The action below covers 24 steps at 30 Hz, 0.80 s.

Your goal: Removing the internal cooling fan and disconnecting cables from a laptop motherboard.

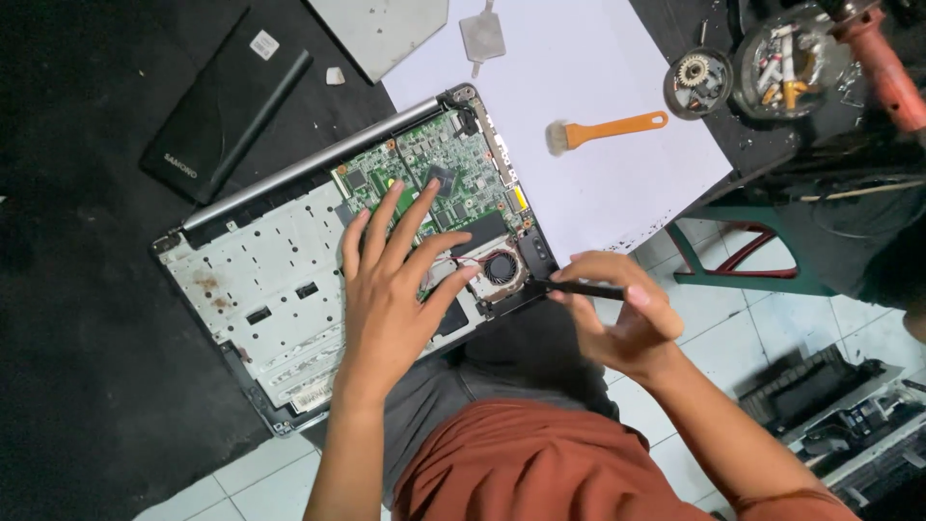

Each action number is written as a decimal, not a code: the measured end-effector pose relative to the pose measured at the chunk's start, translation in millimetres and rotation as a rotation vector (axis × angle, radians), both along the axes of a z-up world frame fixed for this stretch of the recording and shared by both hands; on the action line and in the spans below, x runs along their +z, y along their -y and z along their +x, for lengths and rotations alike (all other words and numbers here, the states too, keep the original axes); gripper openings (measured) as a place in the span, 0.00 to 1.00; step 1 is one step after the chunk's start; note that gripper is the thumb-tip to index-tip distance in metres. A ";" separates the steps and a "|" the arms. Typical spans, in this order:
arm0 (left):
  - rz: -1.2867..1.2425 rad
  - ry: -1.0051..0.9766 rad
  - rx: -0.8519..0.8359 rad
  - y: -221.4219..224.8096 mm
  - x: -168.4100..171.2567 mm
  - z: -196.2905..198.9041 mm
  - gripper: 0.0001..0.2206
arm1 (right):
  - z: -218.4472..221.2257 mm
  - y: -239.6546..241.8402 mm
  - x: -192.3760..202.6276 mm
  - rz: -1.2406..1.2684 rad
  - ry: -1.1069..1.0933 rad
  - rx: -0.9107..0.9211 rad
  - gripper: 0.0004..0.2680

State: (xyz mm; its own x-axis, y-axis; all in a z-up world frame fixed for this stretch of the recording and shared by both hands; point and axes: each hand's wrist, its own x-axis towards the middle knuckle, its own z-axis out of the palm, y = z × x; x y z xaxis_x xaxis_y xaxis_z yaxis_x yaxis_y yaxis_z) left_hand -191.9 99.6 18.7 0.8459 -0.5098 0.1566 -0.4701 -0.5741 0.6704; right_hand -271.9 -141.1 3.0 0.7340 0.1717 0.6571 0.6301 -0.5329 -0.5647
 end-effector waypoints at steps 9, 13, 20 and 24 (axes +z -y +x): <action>-0.004 0.008 -0.007 -0.5 0.1 -0.8 0.11 | 0.7 -8.3 10.8 -0.013 0.024 0.021 0.25; -0.004 0.015 -0.007 -0.2 0.3 -0.2 0.11 | -3.3 -2.9 -1.6 -0.028 0.047 -0.044 0.32; -0.007 0.012 -0.007 -0.3 0.8 -1.5 0.10 | -4.3 -5.3 1.0 0.015 0.023 -0.020 0.31; -0.048 -0.025 -0.005 -0.4 3.8 -1.4 0.11 | -11.0 -1.3 -3.8 -0.059 0.062 -0.112 0.34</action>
